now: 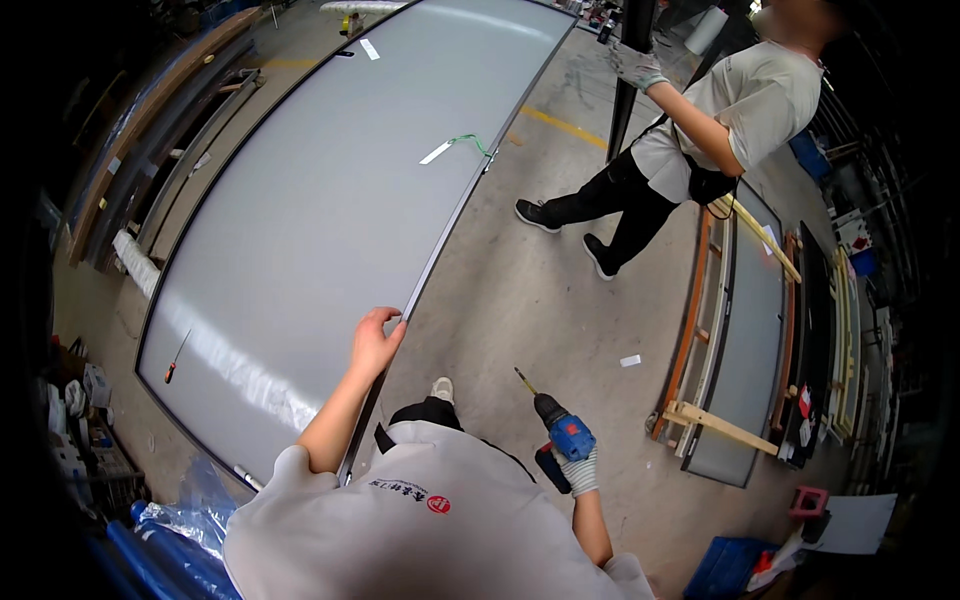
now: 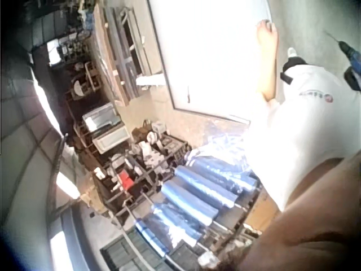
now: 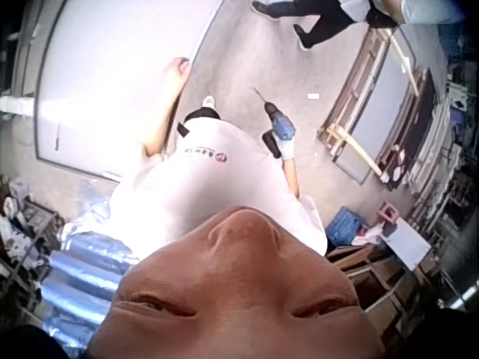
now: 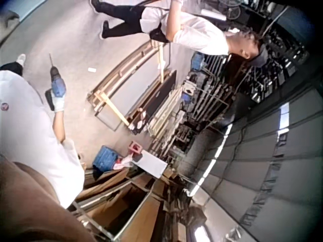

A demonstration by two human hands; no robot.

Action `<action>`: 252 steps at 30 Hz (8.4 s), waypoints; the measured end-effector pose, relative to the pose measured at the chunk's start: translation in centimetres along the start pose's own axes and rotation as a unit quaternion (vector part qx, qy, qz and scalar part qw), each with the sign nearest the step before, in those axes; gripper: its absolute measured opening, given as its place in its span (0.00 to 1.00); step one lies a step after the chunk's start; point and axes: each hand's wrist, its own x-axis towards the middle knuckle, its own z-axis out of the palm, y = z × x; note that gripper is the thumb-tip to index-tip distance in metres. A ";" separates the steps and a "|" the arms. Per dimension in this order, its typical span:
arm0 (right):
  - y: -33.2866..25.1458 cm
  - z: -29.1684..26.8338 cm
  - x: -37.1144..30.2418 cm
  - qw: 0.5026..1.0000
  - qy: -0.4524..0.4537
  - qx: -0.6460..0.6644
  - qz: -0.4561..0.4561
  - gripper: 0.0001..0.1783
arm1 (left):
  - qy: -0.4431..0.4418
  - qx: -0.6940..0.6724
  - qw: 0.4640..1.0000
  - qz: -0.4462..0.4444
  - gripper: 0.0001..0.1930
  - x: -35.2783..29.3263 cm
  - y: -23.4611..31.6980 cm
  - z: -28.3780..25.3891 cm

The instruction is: The person uses a cordless drill to fasten screws into a metal window frame, securing a long metal strip along the edge. They work on different sections of the frame, occasionally repositioning the strip and using a green tie to hold parts in place.

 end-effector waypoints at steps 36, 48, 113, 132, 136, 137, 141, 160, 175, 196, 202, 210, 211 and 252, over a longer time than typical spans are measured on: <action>15.9 -7.0 57.0 0.962 -0.057 0.210 -0.167 0.13 | 0.051 -0.391 0.895 -0.209 0.16 40.2 15.1 13.2; 11.5 -5.7 56.8 0.928 -0.082 0.318 -0.174 0.15 | 0.090 -0.645 0.601 -0.463 0.21 37.1 4.4 28.1; 9.8 -1.1 57.1 0.886 -0.099 0.402 -0.208 0.12 | 0.224 -0.692 0.541 -0.422 0.10 36.0 5.1 27.6; 11.6 2.0 55.9 0.863 -0.223 0.448 -0.069 0.21 | 0.230 -0.715 0.505 -0.425 0.11 36.2 5.6 27.0; 11.9 2.6 55.6 0.854 -0.204 0.474 -0.068 0.20 | 0.224 -0.712 0.510 -0.427 0.11 35.9 5.4 27.0; 11.9 2.8 55.6 0.850 -0.208 0.479 -0.068 0.20 | 0.225 -0.712 0.510 -0.426 0.11 35.9 5.4 27.0; 11.8 2.7 55.8 0.839 -0.218 0.495 -0.062 0.20 | 0.222 -0.712 0.510 -0.428 0.11 36.0 5.8 27.0; 12.9 3.1 56.2 0.865 -0.219 0.442 -0.092 0.26 | 0.215 -0.709 0.535 -0.407 0.11 35.4 4.6 27.3; 10.5 3.7 55.2 0.744 -0.268 0.611 0.023 0.11 | 0.233 -0.714 0.518 -0.410 0.11 35.8 5.4 27.2; 10.8 0.9 57.2 0.819 -0.162 0.550 -0.004 0.02 | 0.170 -0.708 0.566 -0.386 0.14 34.8 3.7 28.7; 11.0 2.2 57.6 0.828 -0.160 0.537 -0.007 0.05 | 0.218 -0.751 0.494 -0.380 0.14 37.6 5.6 28.6; 10.6 2.8 58.2 0.825 -0.167 0.540 -0.008 0.05 | 0.231 -0.766 0.468 -0.376 0.11 37.9 5.7 28.5; 10.8 3.0 58.1 0.823 -0.168 0.542 -0.013 0.05 | 0.232 -0.766 0.466 -0.377 0.11 37.9 5.7 28.5; 16.9 -3.9 57.2 0.921 -0.201 0.332 -0.032 0.03 | 0.240 0.051 0.926 -0.289 0.11 30.6 3.8 18.6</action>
